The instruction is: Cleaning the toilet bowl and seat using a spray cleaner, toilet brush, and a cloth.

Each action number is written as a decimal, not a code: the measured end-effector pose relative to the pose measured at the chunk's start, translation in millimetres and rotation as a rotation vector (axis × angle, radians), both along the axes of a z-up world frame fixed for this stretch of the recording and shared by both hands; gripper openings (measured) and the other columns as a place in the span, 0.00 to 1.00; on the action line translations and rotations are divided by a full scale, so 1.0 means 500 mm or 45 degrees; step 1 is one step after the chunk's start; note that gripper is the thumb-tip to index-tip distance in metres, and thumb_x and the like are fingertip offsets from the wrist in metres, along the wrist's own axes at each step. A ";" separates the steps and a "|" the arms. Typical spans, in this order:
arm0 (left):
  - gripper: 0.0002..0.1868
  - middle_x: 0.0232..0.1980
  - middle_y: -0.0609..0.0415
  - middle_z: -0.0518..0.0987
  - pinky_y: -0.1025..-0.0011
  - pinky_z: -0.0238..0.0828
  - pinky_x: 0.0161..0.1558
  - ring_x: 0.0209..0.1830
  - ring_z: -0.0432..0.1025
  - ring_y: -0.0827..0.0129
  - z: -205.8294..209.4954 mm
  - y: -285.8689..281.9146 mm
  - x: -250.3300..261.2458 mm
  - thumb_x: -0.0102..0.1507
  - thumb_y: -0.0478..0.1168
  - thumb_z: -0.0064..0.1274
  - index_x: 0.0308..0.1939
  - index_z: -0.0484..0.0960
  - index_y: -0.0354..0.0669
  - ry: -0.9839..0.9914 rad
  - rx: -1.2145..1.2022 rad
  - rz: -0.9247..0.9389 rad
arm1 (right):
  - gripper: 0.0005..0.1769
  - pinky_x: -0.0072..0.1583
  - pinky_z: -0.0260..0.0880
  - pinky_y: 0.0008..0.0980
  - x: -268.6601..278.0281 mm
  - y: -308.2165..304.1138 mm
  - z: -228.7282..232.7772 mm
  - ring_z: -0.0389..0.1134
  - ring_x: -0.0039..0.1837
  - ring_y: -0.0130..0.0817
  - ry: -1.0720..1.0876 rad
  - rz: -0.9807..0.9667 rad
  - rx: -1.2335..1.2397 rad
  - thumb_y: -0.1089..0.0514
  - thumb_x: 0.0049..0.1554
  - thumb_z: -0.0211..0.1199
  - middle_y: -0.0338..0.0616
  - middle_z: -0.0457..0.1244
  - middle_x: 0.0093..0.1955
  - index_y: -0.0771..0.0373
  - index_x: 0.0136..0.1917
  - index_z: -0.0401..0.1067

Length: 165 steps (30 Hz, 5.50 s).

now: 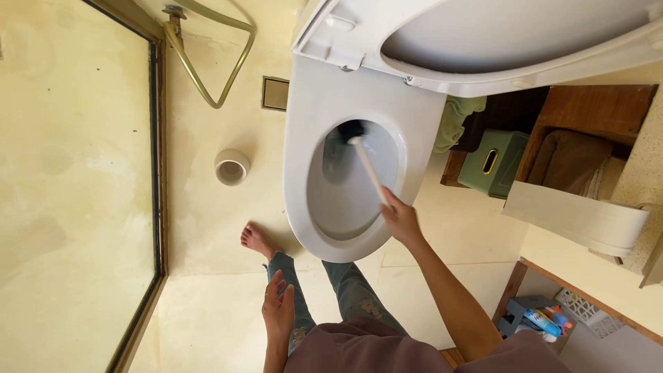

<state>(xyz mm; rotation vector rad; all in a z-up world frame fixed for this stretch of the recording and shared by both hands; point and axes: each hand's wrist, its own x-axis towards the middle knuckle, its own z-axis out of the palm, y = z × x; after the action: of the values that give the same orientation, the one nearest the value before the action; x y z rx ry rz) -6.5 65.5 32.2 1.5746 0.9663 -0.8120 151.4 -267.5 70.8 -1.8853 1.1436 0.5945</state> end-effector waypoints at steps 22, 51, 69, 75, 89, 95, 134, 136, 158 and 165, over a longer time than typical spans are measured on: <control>0.28 0.68 0.46 0.75 0.64 0.73 0.59 0.66 0.73 0.59 0.034 -0.009 0.027 0.65 0.41 0.52 0.70 0.72 0.43 -0.101 -0.005 -0.003 | 0.28 0.26 0.60 0.27 -0.075 -0.118 -0.057 0.56 0.25 0.23 0.184 0.178 0.011 0.48 0.60 0.59 0.38 0.62 0.34 0.46 0.74 0.68; 0.28 0.70 0.46 0.73 0.64 0.73 0.60 0.67 0.71 0.60 0.021 -0.004 0.065 0.65 0.42 0.52 0.70 0.71 0.42 -0.066 -0.035 -0.022 | 0.32 0.45 0.74 0.50 0.022 -0.095 -0.018 0.71 0.40 0.47 0.637 1.347 -0.569 0.50 0.66 0.47 0.52 0.69 0.38 0.33 0.81 0.51; 0.27 0.70 0.49 0.74 0.64 0.73 0.60 0.67 0.71 0.62 -0.039 -0.019 0.026 0.65 0.41 0.51 0.69 0.72 0.44 0.028 0.000 0.051 | 0.31 0.29 0.49 0.31 0.070 0.039 -0.281 0.49 0.24 0.27 0.272 -0.378 0.391 0.53 0.65 0.54 0.38 0.54 0.28 0.46 0.80 0.58; 0.27 0.69 0.48 0.75 0.64 0.73 0.60 0.66 0.72 0.61 -0.004 -0.005 0.031 0.65 0.41 0.51 0.69 0.73 0.42 0.051 0.009 0.066 | 0.29 0.28 0.51 0.30 0.019 -0.002 -0.149 0.52 0.27 0.24 0.053 -0.276 0.350 0.54 0.66 0.56 0.35 0.56 0.30 0.50 0.79 0.61; 0.28 0.70 0.49 0.74 0.64 0.74 0.60 0.67 0.72 0.60 -0.006 -0.030 0.022 0.65 0.41 0.51 0.69 0.72 0.42 0.035 0.016 0.042 | 0.21 0.55 0.72 0.38 0.100 -0.098 -0.126 0.73 0.49 0.42 0.176 0.971 -0.369 0.48 0.63 0.59 0.46 0.72 0.53 0.39 0.70 0.72; 0.28 0.70 0.48 0.74 0.65 0.74 0.60 0.67 0.72 0.60 0.004 -0.021 0.027 0.65 0.41 0.52 0.70 0.71 0.42 -0.018 -0.008 0.050 | 0.21 0.46 0.71 0.35 0.022 -0.127 0.025 0.68 0.37 0.40 0.139 0.880 -0.487 0.47 0.64 0.59 0.47 0.69 0.45 0.41 0.71 0.73; 0.27 0.65 0.43 0.76 0.63 0.73 0.57 0.64 0.73 0.59 0.047 -0.080 -0.067 0.64 0.43 0.52 0.68 0.75 0.43 0.127 0.045 0.002 | 0.38 0.37 0.74 0.38 0.034 0.034 0.140 0.56 0.28 0.30 0.783 1.156 0.360 0.48 0.66 0.50 0.45 0.68 0.38 0.30 0.83 0.39; 0.27 0.66 0.43 0.75 0.61 0.72 0.59 0.65 0.72 0.56 0.067 -0.071 -0.122 0.64 0.44 0.52 0.68 0.74 0.44 0.128 0.102 -0.045 | 0.41 0.42 0.74 0.42 -0.102 0.011 0.152 0.61 0.31 0.37 0.750 1.160 0.375 0.49 0.64 0.53 0.50 0.69 0.40 0.32 0.84 0.40; 0.35 0.78 0.43 0.60 0.52 0.60 0.69 0.76 0.57 0.47 0.124 0.109 -0.282 0.62 0.44 0.55 0.73 0.66 0.41 -0.100 0.330 -0.230 | 0.47 0.44 0.70 0.46 -0.331 0.215 0.164 0.70 0.38 0.48 0.495 1.316 -0.250 0.58 0.61 0.52 0.56 0.68 0.37 0.38 0.86 0.34; 0.34 0.78 0.41 0.60 0.51 0.60 0.68 0.76 0.57 0.44 0.101 0.118 -0.317 0.62 0.43 0.56 0.72 0.66 0.39 -0.139 0.298 -0.260 | 0.49 0.39 0.69 0.44 -0.354 0.099 0.150 0.69 0.35 0.44 0.576 1.556 -0.558 0.61 0.61 0.53 0.51 0.67 0.36 0.37 0.86 0.33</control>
<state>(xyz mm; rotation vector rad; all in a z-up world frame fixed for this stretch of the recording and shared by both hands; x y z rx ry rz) -165.0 124.3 82.9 1.9237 0.8548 -0.7639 -25.4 -218.2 145.8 -2.8465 0.2067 1.5751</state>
